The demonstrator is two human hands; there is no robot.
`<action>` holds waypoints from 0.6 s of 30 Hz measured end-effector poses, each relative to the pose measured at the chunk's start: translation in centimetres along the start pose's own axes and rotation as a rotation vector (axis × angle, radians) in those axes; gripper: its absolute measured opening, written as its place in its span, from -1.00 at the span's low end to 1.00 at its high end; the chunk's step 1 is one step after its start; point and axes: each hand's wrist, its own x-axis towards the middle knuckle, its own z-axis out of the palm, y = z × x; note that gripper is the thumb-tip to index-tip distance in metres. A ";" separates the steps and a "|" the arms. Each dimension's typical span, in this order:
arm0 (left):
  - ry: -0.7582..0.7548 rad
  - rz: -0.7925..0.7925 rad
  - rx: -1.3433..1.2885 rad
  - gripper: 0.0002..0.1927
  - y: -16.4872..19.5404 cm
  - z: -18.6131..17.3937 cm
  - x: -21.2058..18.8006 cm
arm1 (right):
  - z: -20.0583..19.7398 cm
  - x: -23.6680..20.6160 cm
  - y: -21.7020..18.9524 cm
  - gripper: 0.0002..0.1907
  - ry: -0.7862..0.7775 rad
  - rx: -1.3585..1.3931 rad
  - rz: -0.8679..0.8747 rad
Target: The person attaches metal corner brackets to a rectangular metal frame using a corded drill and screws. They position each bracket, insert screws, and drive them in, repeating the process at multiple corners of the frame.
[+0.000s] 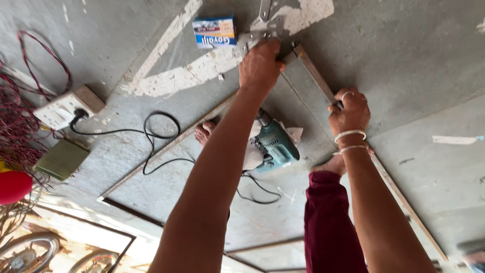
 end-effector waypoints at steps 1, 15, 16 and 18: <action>0.031 -0.009 0.008 -0.63 0.1 0.0 0.3 | 0.0 0.4 0.3 -0.68 0.018 0.014 -0.065; 0.106 -0.144 0.117 -0.67 2.2 0.7 -0.3 | -0.9 1.5 2.5 -0.69 -0.096 0.115 -0.057; 0.107 -0.148 0.107 -0.66 2.1 0.9 -0.3 | -0.8 1.4 2.6 -0.69 -0.133 0.092 -0.037; 0.125 -0.086 0.118 -0.65 1.8 0.7 -0.1 | -0.5 1.1 2.7 -0.67 -0.049 0.138 -0.073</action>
